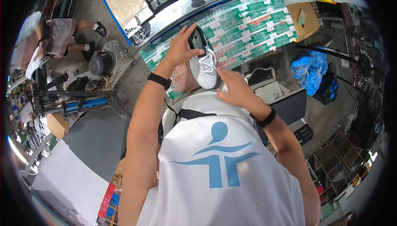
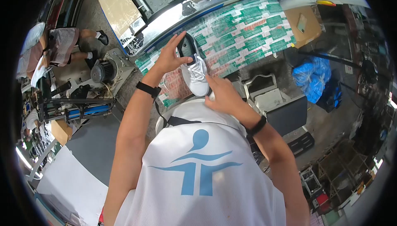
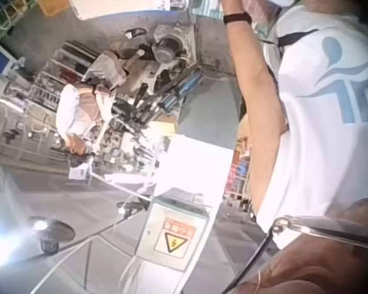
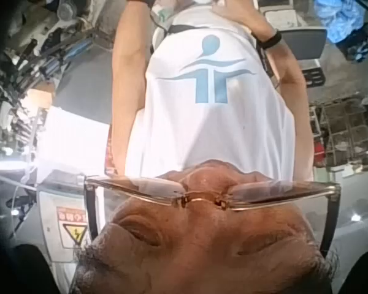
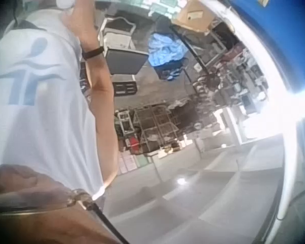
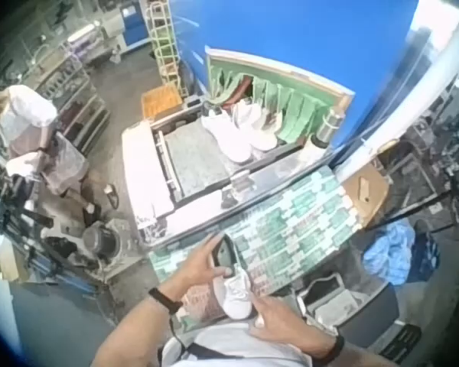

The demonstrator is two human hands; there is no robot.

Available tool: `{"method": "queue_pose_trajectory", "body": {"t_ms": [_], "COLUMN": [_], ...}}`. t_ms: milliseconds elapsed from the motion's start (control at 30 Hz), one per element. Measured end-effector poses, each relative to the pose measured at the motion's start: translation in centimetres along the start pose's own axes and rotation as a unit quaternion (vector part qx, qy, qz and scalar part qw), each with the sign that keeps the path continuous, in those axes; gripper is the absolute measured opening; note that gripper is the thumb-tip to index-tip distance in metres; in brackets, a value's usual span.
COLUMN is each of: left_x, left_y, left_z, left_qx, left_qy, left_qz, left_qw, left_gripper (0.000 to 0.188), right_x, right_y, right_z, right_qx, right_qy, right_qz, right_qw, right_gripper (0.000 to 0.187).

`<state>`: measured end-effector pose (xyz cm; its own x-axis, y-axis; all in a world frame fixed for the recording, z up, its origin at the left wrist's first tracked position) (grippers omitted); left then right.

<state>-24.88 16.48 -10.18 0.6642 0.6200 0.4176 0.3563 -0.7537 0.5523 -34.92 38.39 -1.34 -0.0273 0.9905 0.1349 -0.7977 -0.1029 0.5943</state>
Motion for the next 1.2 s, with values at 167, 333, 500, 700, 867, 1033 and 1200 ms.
{"method": "queue_pose_trajectory", "body": {"t_ms": [167,333,500,700,867,1033,1200], "left_x": [-0.2,-0.4,-0.5,-1.3,-0.4,3.9,6.9], "left_y": [-0.2,-0.5,-0.1,-0.6,-0.3,-1.1,-5.5], "left_z": [-0.2,0.1,-1.1,-0.3,0.2,-1.9,2.3], "left_qx": [-0.004,-0.024,-0.013,0.012,0.008,0.163,0.09], "left_qy": [0.016,0.025,0.04,0.014,-0.002,0.044,0.128], "left_qz": [0.016,0.026,0.039,0.031,0.016,-0.132,-0.255], "left_qw": [1.0,0.999,0.998,0.999,1.0,0.977,0.954], "left_gripper": [0.12,0.123,0.125,0.126,0.13,0.131,0.118], "right_x": [0.3,-3.0,-4.4,-4.8,-0.3,-3.6,-6.8], "right_y": [0.1,-2.7,-3.7,-4.3,0.4,-0.1,-7.5], "right_z": [2.4,2.4,2.3,0.9,0.4,-8.8,-11.1], "right_qx": [0.116,0.155,0.178,-0.08,-0.135,-0.294,-0.432], "right_qy": [0.055,0.139,0.124,-0.057,-0.017,-0.15,-0.268], "right_qz": [0.027,0.002,-0.006,0.012,0.044,-0.171,-0.159], "right_qw": [0.991,0.978,0.976,0.995,0.99,0.928,0.846], "right_gripper": [0.084,0.082,0.081,0.076,0.069,0.039,0.03]}}
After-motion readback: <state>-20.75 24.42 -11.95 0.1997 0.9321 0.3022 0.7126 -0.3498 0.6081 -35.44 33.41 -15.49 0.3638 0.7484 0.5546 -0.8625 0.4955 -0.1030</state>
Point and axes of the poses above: each hand's wrist, its own x-axis away from the middle knuckle, its own y-axis out of the back of the hand, z = x × y, the point moved 9 cm from there along -x, towards the middle knuckle, and after that the axes turned 8 degrees about y, right-handed, at the moved point
